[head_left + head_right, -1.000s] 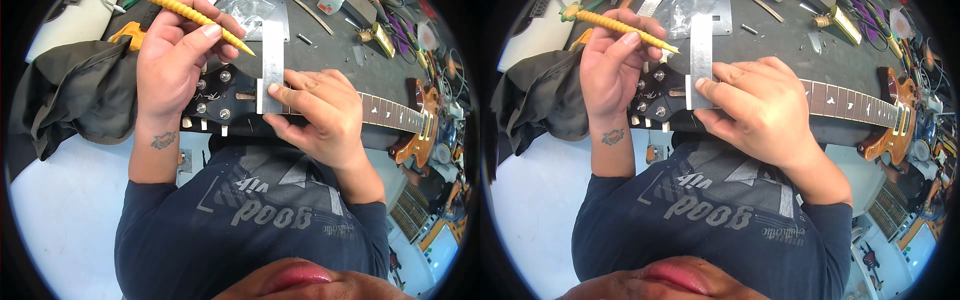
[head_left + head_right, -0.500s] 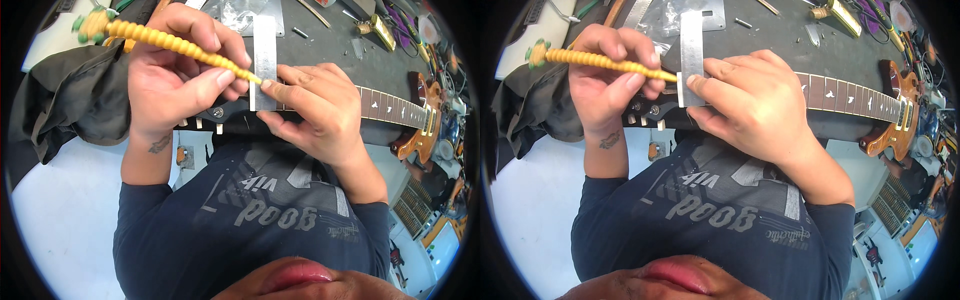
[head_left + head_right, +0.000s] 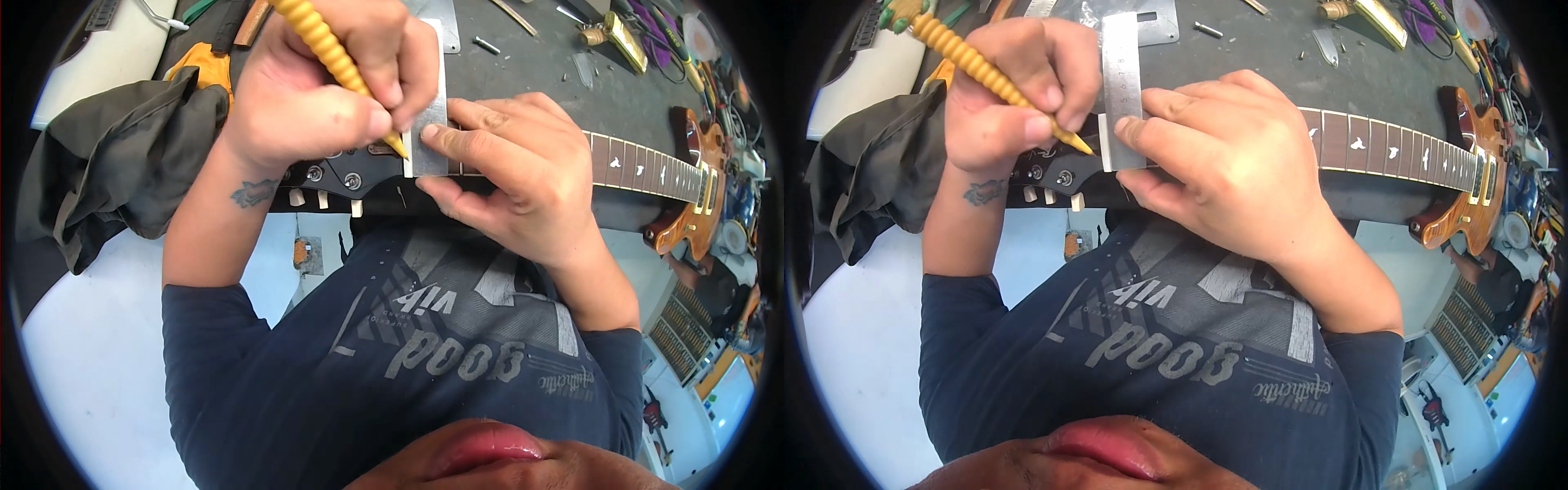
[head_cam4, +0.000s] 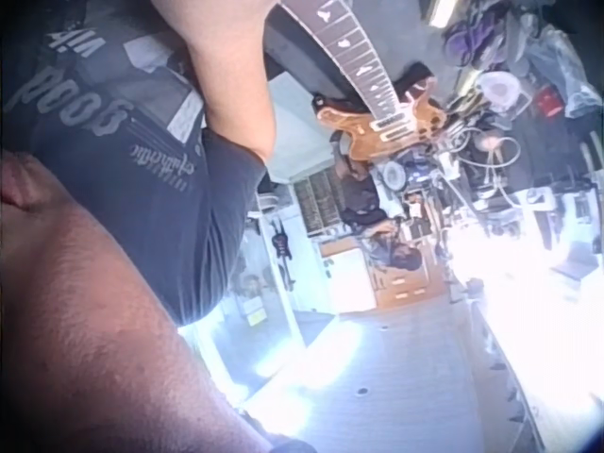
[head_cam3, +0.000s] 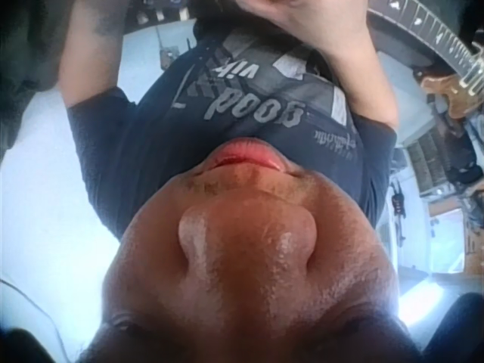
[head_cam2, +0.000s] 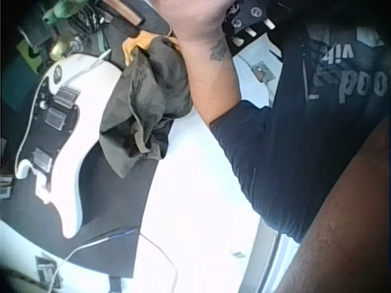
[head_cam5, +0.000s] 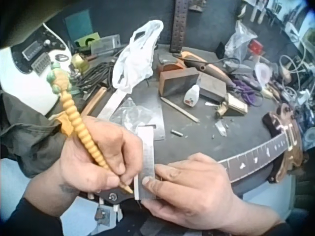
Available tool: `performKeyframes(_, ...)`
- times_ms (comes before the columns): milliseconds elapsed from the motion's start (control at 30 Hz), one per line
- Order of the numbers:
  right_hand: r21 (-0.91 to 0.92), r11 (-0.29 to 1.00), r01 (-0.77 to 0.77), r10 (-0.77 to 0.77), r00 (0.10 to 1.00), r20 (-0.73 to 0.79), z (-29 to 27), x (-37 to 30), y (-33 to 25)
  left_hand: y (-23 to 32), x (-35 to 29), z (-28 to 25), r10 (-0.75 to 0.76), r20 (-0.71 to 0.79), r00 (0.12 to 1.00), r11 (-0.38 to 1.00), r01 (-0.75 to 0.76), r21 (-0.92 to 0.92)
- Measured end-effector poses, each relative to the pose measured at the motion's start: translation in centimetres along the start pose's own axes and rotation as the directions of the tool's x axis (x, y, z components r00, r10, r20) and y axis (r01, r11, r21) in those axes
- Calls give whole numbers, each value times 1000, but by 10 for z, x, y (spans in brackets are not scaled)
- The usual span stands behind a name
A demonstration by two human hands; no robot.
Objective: The person measures the nut slot and neck of an electric guitar using a metal ruler and marks points with a yellow pencil.
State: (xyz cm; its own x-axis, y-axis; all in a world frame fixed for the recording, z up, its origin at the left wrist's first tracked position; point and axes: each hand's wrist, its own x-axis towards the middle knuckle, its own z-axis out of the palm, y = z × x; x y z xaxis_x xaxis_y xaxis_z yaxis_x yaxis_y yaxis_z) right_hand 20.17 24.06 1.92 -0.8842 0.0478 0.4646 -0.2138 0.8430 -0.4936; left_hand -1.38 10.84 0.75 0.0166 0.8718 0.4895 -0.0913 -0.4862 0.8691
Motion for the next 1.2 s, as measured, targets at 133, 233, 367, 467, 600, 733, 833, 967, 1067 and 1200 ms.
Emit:
performKeyframes(133,5,1000,-7,7,1000,22,-1,-1,0,-4,-4,-4,-9,-1,1000,1000,9,-16)
performKeyframes(233,3,1000,4,-4,1000,11,0,-1,0,-7,2,-5,55,135,989,997,-61,41)
performKeyframes(367,16,1000,-6,6,1000,14,0,0,-1,-7,7,1,63,165,984,993,-78,86)
performKeyframes(467,18,1000,1,-1,1000,-1,1,1,0,-6,8,3,64,166,984,993,-80,90)
performKeyframes(600,28,999,-23,23,1000,-13,2,1,-1,-3,11,0,35,258,966,990,-69,124)
performKeyframes(733,15,1000,5,-4,1000,-28,4,1,-1,-3,10,7,56,227,972,957,13,-289)
performKeyframes(833,15,1000,-12,12,1000,0,2,1,-2,-3,3,16,-149,-14,989,959,141,-245)
performKeyframes(967,19,1000,-9,10,1000,-14,3,2,-2,-9,6,9,14,137,990,976,16,-216)
performKeyframes(1067,18,1000,-3,4,1000,-18,3,1,-2,-10,4,11,4,101,995,974,18,-224)
performKeyframes(1200,13,1000,-13,13,1000,-19,3,1,-3,-8,5,10,-1,124,992,974,29,-224)
